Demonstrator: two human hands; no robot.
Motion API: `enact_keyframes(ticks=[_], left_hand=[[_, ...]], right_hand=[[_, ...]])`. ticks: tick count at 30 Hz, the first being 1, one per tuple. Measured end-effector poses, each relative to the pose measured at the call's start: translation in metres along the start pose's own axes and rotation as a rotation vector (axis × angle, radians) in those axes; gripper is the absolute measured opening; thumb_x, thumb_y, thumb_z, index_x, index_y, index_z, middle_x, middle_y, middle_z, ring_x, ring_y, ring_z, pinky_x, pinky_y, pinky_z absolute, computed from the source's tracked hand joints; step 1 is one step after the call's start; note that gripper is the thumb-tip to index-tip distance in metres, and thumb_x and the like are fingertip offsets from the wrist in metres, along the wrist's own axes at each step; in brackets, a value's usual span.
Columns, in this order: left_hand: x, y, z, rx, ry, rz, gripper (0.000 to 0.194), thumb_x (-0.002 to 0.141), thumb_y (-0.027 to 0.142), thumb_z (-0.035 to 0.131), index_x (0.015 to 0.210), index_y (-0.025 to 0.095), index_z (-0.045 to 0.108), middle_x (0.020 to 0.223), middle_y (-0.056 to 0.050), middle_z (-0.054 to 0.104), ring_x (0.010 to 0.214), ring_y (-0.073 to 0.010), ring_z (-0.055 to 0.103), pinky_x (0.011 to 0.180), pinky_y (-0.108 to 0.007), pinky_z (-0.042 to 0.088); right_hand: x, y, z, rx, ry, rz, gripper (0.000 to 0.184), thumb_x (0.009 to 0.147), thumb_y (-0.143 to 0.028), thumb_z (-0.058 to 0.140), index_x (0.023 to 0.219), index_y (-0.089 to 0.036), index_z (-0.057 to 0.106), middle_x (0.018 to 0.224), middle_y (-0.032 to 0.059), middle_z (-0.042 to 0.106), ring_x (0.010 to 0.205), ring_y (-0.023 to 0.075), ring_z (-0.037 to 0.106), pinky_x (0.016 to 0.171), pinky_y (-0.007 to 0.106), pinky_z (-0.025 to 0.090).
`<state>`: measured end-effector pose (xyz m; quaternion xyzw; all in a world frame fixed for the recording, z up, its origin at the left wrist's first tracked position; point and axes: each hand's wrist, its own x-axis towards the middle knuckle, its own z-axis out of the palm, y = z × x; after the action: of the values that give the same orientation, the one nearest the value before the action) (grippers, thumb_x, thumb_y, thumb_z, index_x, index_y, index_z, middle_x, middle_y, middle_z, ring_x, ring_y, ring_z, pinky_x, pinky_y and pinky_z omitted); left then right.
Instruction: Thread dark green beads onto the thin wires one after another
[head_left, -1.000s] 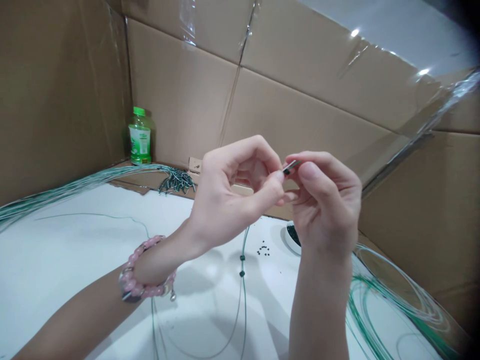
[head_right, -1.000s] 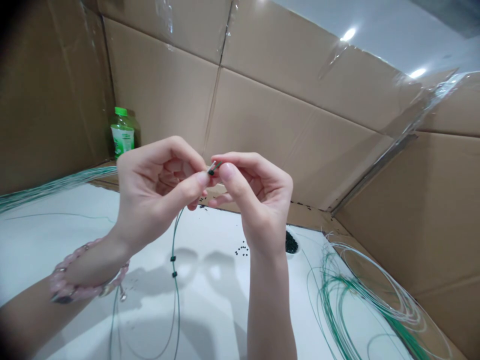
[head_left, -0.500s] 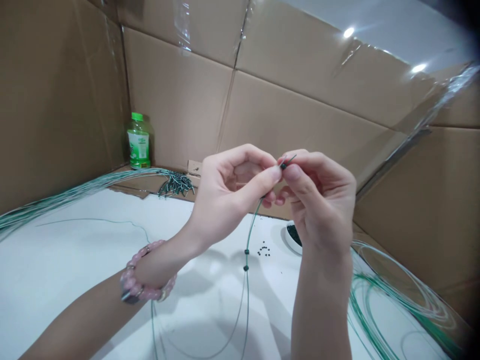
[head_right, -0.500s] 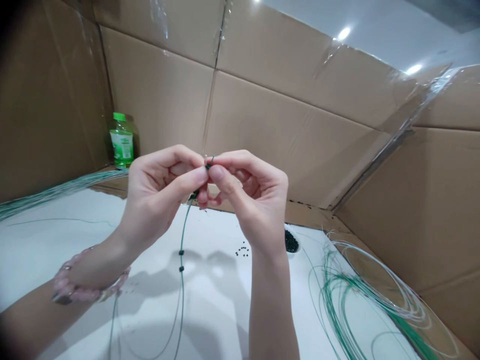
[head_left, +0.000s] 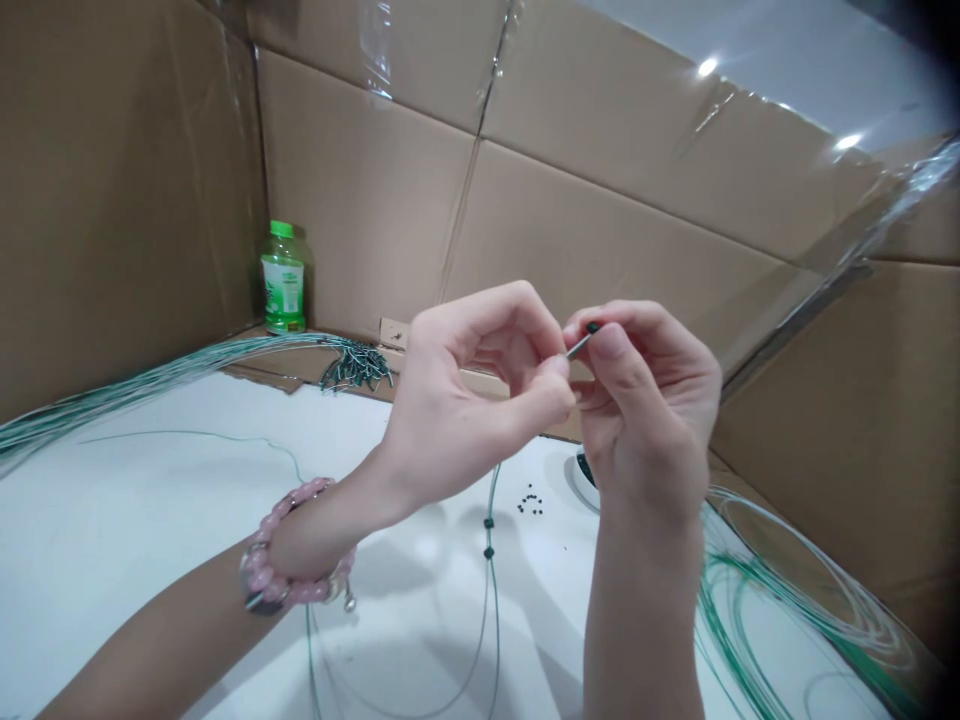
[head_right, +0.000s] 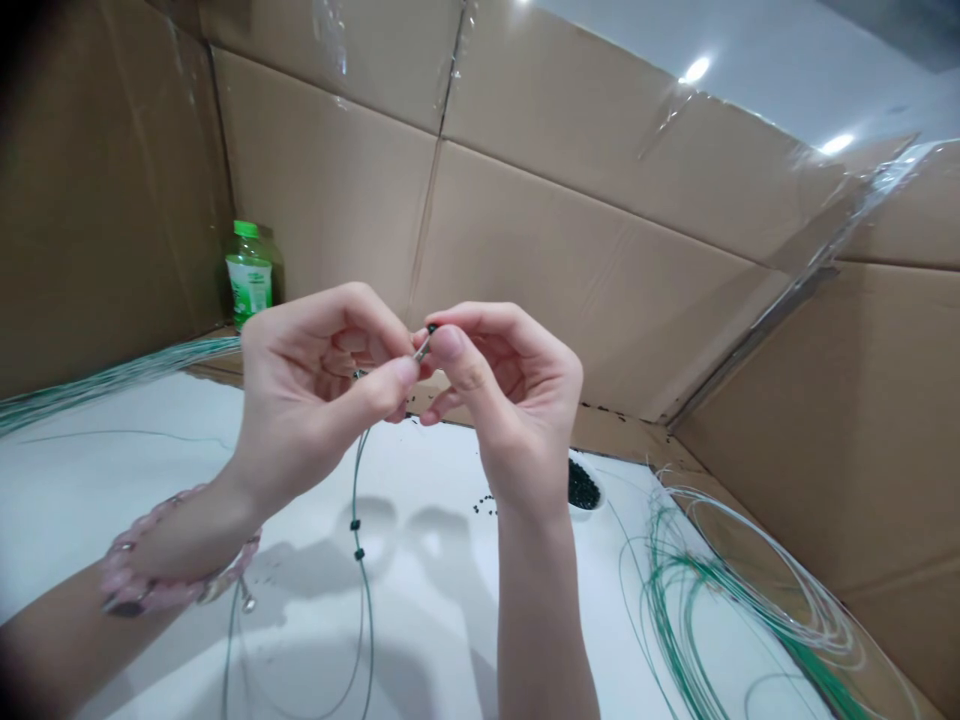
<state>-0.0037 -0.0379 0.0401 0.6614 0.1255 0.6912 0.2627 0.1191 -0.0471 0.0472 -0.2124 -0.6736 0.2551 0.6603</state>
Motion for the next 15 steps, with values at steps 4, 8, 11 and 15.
enact_keyframes(ticks=[4, 8, 11, 15], left_hand=[[0.0002, 0.0004, 0.0009, -0.007, 0.010, 0.002, 0.015, 0.071, 0.005, 0.056, 0.061, 0.017, 0.055, 0.054, 0.006, 0.055, 0.045, -0.0048, 0.053, 0.042, -0.014, 0.047], [0.0001, 0.0004, 0.0010, 0.001, 0.014, -0.006, 0.014, 0.071, 0.007, 0.057, 0.061, 0.017, 0.055, 0.054, 0.006, 0.055, 0.044, -0.0054, 0.052, 0.038, -0.014, 0.044], [-0.0002, 0.0003, 0.0013, 0.011, 0.016, -0.008, 0.014, 0.070, 0.007, 0.056, 0.061, 0.017, 0.055, 0.054, 0.005, 0.055, 0.043, -0.0053, 0.052, 0.037, -0.014, 0.044], [-0.0006, 0.0003, 0.0013, 0.011, 0.016, -0.010, 0.015, 0.070, 0.006, 0.057, 0.061, 0.017, 0.055, 0.055, 0.006, 0.055, 0.043, -0.0048, 0.051, 0.037, -0.013, 0.044]], right_hand=[[0.0008, 0.0015, -0.0002, 0.010, 0.003, -0.027, 0.005, 0.083, -0.026, 0.066, 0.083, -0.029, 0.070, 0.075, -0.0028, 0.066, 0.064, 0.0107, 0.062, 0.042, 0.019, 0.052], [0.0012, 0.0017, -0.0009, -0.001, 0.005, -0.054, 0.005, 0.081, -0.025, 0.067, 0.082, -0.029, 0.071, 0.076, -0.0035, 0.066, 0.068, 0.0096, 0.063, 0.045, 0.017, 0.051], [0.0010, 0.0012, -0.0015, -0.021, 0.011, -0.057, 0.005, 0.081, -0.026, 0.067, 0.082, -0.030, 0.071, 0.076, -0.0035, 0.066, 0.072, 0.0109, 0.064, 0.048, 0.018, 0.052], [0.0007, 0.0006, -0.0015, -0.029, 0.020, -0.034, 0.005, 0.081, -0.027, 0.067, 0.081, -0.032, 0.071, 0.076, -0.0023, 0.066, 0.075, 0.0131, 0.064, 0.049, 0.020, 0.054]])
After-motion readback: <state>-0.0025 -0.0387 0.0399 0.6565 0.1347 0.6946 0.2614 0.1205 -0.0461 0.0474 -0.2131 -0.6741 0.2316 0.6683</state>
